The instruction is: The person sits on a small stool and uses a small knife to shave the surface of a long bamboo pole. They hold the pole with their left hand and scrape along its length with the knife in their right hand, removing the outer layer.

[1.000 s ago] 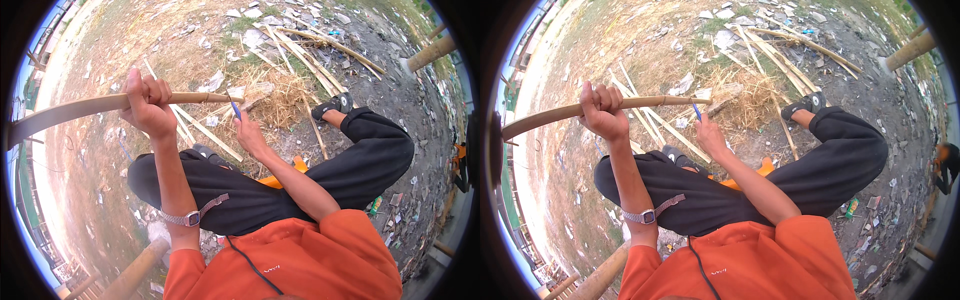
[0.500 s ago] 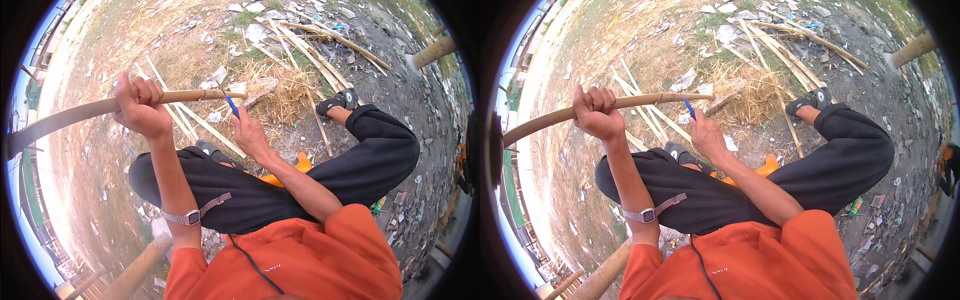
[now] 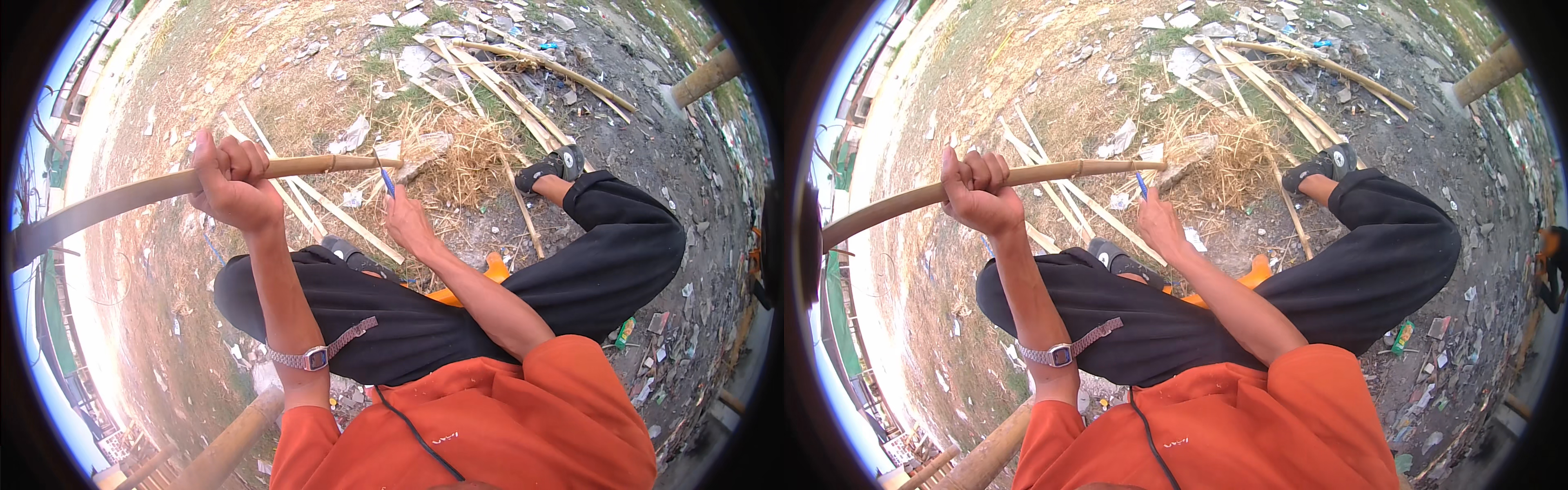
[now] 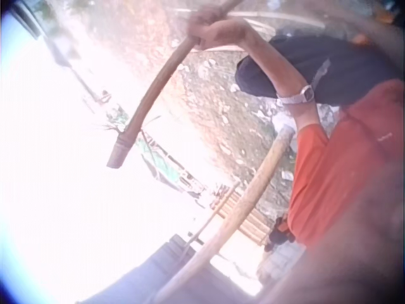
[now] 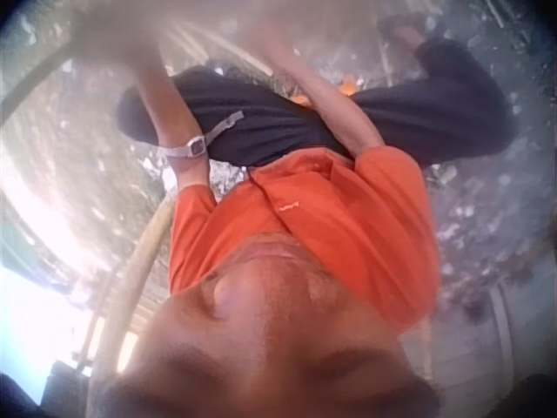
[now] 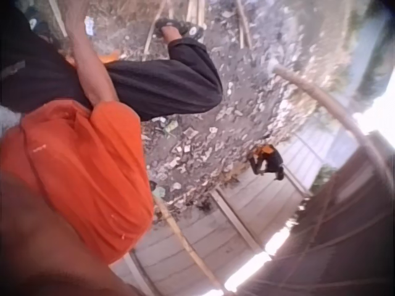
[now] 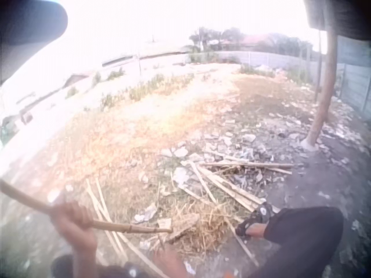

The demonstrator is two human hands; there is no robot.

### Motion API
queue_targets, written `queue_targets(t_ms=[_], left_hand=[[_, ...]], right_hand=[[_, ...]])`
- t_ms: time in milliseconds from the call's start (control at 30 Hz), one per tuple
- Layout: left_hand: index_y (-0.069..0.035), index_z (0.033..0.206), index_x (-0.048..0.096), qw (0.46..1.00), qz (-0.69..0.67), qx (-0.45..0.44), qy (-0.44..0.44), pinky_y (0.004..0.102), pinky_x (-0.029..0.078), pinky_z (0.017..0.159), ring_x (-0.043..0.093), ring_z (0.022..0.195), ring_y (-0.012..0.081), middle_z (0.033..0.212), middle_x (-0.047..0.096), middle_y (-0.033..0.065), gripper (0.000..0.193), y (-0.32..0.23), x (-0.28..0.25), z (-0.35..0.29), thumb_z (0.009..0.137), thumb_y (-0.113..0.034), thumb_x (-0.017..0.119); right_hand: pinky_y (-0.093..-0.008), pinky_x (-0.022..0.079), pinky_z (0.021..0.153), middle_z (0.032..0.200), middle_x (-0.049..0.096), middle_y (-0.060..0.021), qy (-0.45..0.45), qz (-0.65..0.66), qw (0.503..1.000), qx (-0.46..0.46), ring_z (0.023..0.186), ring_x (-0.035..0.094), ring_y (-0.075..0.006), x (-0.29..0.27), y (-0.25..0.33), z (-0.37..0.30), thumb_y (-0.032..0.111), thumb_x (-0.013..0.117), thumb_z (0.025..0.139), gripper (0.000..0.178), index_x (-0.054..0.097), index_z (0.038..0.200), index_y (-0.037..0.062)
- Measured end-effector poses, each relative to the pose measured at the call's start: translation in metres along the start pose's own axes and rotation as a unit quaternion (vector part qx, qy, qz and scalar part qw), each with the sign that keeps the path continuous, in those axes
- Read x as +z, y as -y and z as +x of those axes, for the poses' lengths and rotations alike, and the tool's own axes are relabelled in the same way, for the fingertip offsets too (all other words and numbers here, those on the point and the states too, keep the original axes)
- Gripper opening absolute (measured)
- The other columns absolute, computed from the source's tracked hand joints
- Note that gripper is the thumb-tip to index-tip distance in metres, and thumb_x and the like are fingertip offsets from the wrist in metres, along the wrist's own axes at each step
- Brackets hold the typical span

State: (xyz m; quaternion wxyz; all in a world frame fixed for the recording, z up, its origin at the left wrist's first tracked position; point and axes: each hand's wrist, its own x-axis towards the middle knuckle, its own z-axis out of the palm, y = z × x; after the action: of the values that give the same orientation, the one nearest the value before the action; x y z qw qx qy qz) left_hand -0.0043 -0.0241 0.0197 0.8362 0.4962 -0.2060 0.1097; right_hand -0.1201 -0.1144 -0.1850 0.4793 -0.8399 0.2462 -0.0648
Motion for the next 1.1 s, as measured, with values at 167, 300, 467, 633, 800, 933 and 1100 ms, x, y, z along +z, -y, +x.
queue_targets(t_ms=[167,300,467,633,800,933,1100], left_hand=[[-0.017,0.054,0.019,1.0,0.01,0.003,0.001,0.0267,0.014,0.04,0.014,0.04,0.0072,0.047,0.016,-0.0045,0.048,-0.001,0.001,-0.004,0.092,-0.018,0.047],[-0.017,0.054,0.019,1.0,0.005,0.006,-0.002,0.0266,0.013,0.04,0.013,0.04,0.007,0.047,0.016,-0.0047,0.048,0.0,0.006,0.002,0.092,-0.018,0.048],[-0.017,0.055,0.021,1.0,-0.016,0.005,-0.009,0.0257,0.015,0.038,0.015,0.038,0.006,0.044,0.019,-0.0045,0.046,0.001,0.003,-0.002,0.091,-0.016,0.048],[-0.016,0.055,0.021,1.0,-0.015,-0.003,0.026,0.0258,0.015,0.037,0.014,0.038,0.0059,0.045,0.019,-0.0041,0.045,-0.001,0.0,-0.005,0.092,-0.014,0.046],[-0.015,0.056,0.023,0.994,-0.046,-0.027,0.099,0.0255,0.017,0.036,0.013,0.037,0.0057,0.045,0.017,-0.004,0.041,0.0,0.004,-0.008,0.091,-0.013,0.045],[-0.016,0.056,0.019,0.991,-0.026,-0.053,0.12,0.027,0.015,0.04,0.009,0.04,0.0073,0.046,0.015,-0.0037,0.044,-0.002,-0.002,-0.007,0.093,-0.019,0.041],[-0.016,0.056,0.019,0.98,-0.041,-0.071,0.182,0.0276,0.015,0.04,0.009,0.04,0.0078,0.045,0.014,-0.0036,0.044,0.0,-0.012,-0.003,0.094,-0.02,0.04]], right_hand=[[-0.053,0.045,0.056,0.06,0.055,-0.0288,-0.043,0.022,0.995,-0.084,0.058,0.056,-0.0479,-0.007,0.014,-0.01,0.02,0.041,0.094,0.02,0.038,0.098,0.0006],[-0.0526,0.046,0.056,0.061,0.055,-0.028,0.006,-0.018,1.0,0.0,0.059,0.057,-0.047,0.0,0.0,0.001,0.019,0.042,0.094,0.019,0.038,0.097,0.0009],[-0.0524,0.046,0.056,0.065,0.057,-0.0278,-0.003,-0.036,0.999,-0.003,0.061,0.059,-0.0453,0.001,-0.001,0.0,0.02,0.04,0.095,0.021,0.039,0.101,0.0001],[-0.052,0.046,0.056,0.067,0.058,-0.0282,-0.002,-0.03,0.999,0.029,0.064,0.06,-0.0449,-0.012,-0.021,0.006,0.023,0.04,0.095,0.025,0.04,0.103,-0.0005],[-0.0538,0.046,0.06,0.066,0.058,-0.0283,-0.019,-0.024,0.999,0.043,0.067,0.059,-0.0465,0.007,-0.03,0.009,0.022,0.04,0.095,0.026,0.041,0.102,-0.0025],[-0.0526,0.042,0.054,0.06,0.055,-0.0259,-0.015,-0.01,0.998,0.065,0.057,0.056,-0.0459,-0.007,-0.037,0.007,0.023,0.042,0.094,0.023,0.043,0.101,0.0001],[-0.0532,0.045,0.054,0.06,0.056,-0.027,-0.032,0.018,0.999,-0.006,0.057,0.057,-0.0469,0.001,-0.01,-0.006,0.024,0.042,0.094,0.02,0.042,0.1,0.0045]])
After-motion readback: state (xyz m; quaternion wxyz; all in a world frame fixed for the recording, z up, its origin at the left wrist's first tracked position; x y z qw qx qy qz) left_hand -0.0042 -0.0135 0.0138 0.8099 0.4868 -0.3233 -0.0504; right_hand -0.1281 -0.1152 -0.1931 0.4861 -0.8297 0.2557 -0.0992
